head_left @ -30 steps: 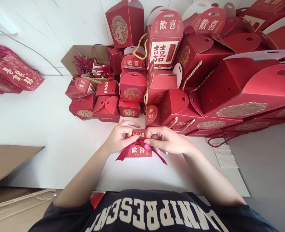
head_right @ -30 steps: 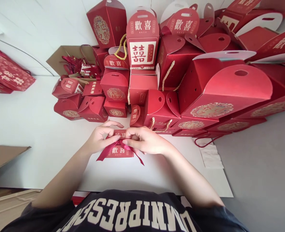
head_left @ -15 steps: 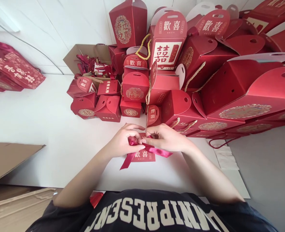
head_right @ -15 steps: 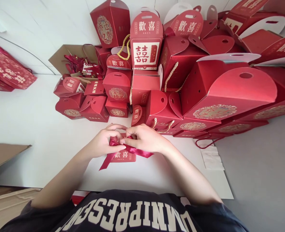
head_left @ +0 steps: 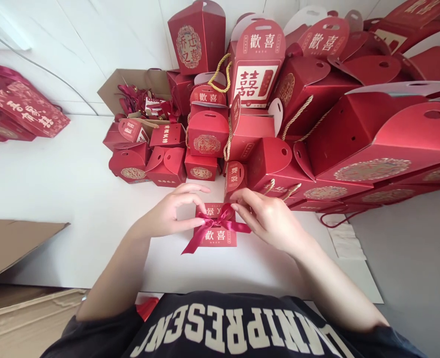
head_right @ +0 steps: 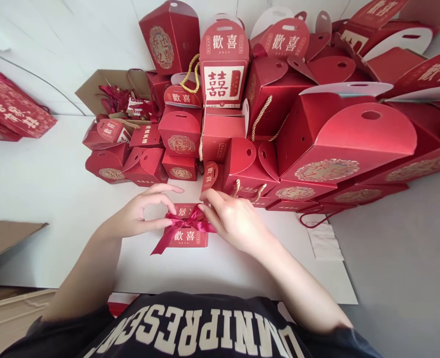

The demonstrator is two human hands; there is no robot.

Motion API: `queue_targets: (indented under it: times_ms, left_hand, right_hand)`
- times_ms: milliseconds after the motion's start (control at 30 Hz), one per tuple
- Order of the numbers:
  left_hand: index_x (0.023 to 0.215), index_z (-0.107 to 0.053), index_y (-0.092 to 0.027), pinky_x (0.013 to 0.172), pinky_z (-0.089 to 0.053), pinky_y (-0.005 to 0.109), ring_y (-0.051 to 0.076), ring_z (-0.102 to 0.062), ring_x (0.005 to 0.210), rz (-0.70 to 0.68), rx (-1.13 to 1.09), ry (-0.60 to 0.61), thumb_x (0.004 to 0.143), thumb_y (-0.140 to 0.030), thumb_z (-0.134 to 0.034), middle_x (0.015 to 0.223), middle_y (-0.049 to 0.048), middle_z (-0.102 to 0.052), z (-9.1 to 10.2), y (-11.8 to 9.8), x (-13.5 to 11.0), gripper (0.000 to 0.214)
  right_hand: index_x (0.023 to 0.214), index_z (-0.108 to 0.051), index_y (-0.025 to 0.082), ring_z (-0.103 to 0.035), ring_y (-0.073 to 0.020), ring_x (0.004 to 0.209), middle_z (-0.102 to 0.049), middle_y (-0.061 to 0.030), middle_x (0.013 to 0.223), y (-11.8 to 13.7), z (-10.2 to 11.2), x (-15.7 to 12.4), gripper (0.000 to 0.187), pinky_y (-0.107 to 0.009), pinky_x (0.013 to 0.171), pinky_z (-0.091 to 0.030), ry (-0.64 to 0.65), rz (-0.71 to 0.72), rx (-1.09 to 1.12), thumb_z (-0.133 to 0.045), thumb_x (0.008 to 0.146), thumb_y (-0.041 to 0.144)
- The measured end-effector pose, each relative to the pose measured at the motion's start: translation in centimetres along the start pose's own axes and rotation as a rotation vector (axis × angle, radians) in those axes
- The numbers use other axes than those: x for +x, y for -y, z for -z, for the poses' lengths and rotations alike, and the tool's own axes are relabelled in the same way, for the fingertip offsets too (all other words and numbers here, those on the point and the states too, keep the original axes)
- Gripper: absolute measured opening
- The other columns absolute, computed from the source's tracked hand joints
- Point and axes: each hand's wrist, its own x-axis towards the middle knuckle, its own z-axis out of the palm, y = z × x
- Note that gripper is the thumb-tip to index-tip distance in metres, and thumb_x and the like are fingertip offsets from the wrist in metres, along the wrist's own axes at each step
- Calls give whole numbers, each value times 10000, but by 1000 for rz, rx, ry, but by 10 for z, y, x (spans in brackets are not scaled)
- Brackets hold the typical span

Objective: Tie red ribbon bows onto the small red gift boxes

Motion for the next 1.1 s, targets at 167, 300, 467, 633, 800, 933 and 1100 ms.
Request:
queue_targets:
  times_ms: [167, 300, 467, 633, 800, 933, 1100]
  left_hand:
    - [938, -713, -234, 975, -459, 357, 198, -566, 1061, -97, 56, -57, 853, -304, -693, 1091, 54, -560, 4, 6, -1, 112]
    - [855, -712, -213, 785, -466, 286, 140, -544, 806, -97, 48, -40, 871, -297, -667, 845, 16, -550, -1, 8, 1, 96]
    - [716, -604, -164, 567, -365, 232, 100, -457, 614, 59, -32, 49, 900, -338, -601, 670, -17, -534, -5, 6, 2, 253]
    - [657, -453, -172, 500, -250, 222, 75, -284, 547, 161, 5, -14, 738, -419, -757, 596, -66, -385, -12, 4, 4, 400]
    - [661, -426, -182, 520, -266, 224, 85, -313, 561, 144, 124, -37, 669, -475, -801, 601, -67, -407, -13, 6, 5, 477]
    - [636, -430, -180, 573, -298, 236, 105, -345, 593, 89, 245, -44, 665, -543, -790, 569, -62, -408, -10, 6, 5, 512]
    - [701, -501, -182, 546, -297, 229, 96, -340, 585, 165, 80, -2, 680, -502, -791, 617, -58, -416, -7, 9, 2, 432]
  right_hand:
    - [970, -598, 176, -618, -200, 806, -649, -63, 884, 19, -11, -19, 193, -311, 712, -461, -87, 180, -80, -437, 1015, 271]
    - [1016, -570, 175, -600, -214, 837, -628, -76, 933, 20, -22, -23, 134, -326, 726, -475, -57, 12, 21, -491, 992, 280]
    - [852, -512, 195, -562, -199, 842, -566, -58, 905, 8, -24, -23, 127, -317, 759, -460, 16, -53, 174, -524, 966, 249]
    - [826, -459, 210, -526, -154, 714, -566, -4, 785, 2, -24, -21, 175, -277, 688, -414, 117, -117, 407, -505, 979, 281]
    - [996, -443, 231, -510, -128, 651, -547, 58, 703, -4, -31, -21, 105, -259, 667, -401, 179, -193, 684, -537, 961, 265]
    - [971, -433, 232, -495, -116, 616, -531, 73, 669, -10, -34, -23, 146, -250, 642, -400, 212, -207, 760, -566, 952, 290]
    - [1167, -494, 234, -559, -130, 637, -601, 29, 746, -15, -16, -19, 192, -271, 652, -459, 230, -97, 588, -508, 990, 305]
